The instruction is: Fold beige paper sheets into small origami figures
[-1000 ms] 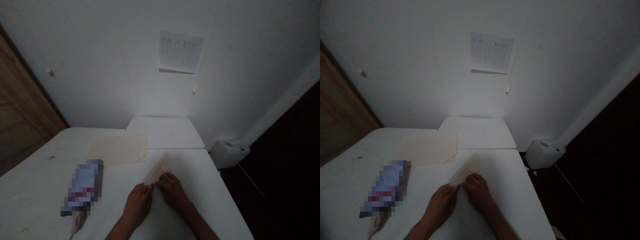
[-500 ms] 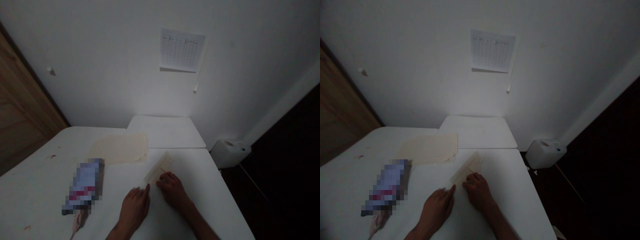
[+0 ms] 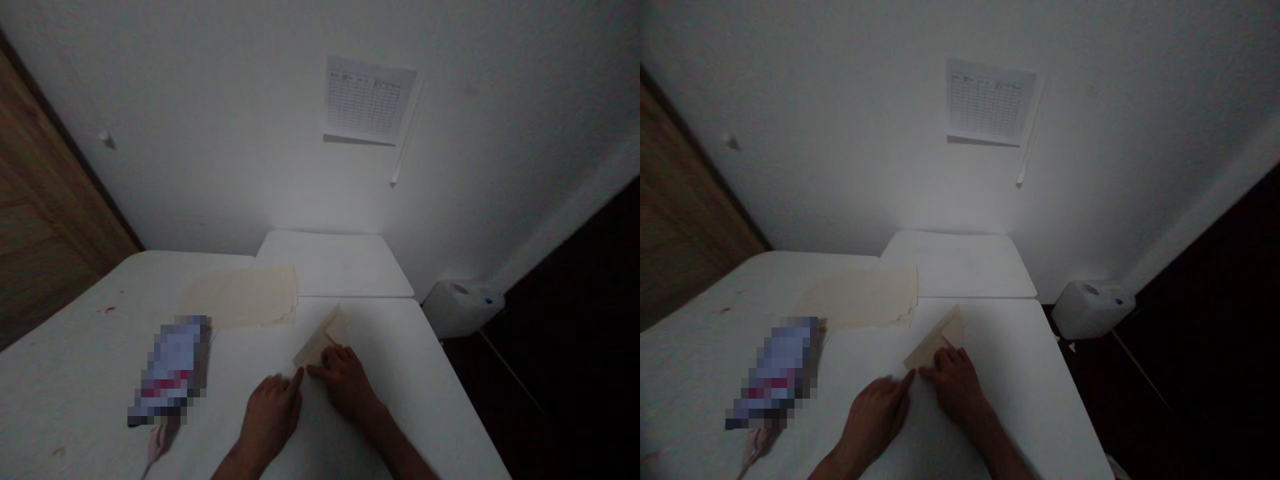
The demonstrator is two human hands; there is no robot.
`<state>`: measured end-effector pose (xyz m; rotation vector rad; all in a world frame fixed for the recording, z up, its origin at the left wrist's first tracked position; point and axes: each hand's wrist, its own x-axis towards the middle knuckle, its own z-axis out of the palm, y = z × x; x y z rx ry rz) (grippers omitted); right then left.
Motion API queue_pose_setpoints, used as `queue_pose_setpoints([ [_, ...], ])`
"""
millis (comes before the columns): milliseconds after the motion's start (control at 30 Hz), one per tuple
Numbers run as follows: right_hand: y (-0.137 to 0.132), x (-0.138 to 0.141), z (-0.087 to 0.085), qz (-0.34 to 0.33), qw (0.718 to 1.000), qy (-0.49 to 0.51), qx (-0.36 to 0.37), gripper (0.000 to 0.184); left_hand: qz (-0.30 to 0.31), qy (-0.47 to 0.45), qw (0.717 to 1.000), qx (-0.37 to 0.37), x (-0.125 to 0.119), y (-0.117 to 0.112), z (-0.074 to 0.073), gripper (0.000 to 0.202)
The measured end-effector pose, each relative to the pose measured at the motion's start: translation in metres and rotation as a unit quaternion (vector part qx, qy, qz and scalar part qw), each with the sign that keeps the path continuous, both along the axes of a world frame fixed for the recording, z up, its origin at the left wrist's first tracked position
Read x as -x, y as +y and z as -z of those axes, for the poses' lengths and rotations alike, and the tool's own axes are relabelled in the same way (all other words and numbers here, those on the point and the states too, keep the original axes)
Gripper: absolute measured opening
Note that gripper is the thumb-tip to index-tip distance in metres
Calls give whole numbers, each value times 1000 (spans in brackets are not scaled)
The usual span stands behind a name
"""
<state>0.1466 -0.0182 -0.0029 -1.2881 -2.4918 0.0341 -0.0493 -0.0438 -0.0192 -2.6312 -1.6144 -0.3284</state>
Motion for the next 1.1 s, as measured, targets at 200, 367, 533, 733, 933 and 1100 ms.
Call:
queue_pose_setpoints([
  [200, -6, -6, -3, 61, 998, 1, 19, 31, -28, 16, 999, 37, -1, -2, -3, 43],
  [367, -7, -13, -1, 67, 997, 12, 24, 32, -27, 25, 998, 52, -2, -2, -6, 43],
  [533, -7, -13, -1, 50, 998, 19, 17, 30, 0, 45, 994, 95, -12, 2, -16, 51],
  [733, -8, -14, -1, 36, 999, 32, 10, 32, -1, 56, 992, 110, -27, 10, -21, 53],
  [933, -8, -15, 0, 40, 998, 38, 18, 30, -18, 74, 990, 119, -24, 7, -20, 51],
  [1100, -9, -15, 0, 41, 998, 44, 19, 29, -26, 78, 990, 114, -14, -1, -19, 51],
])
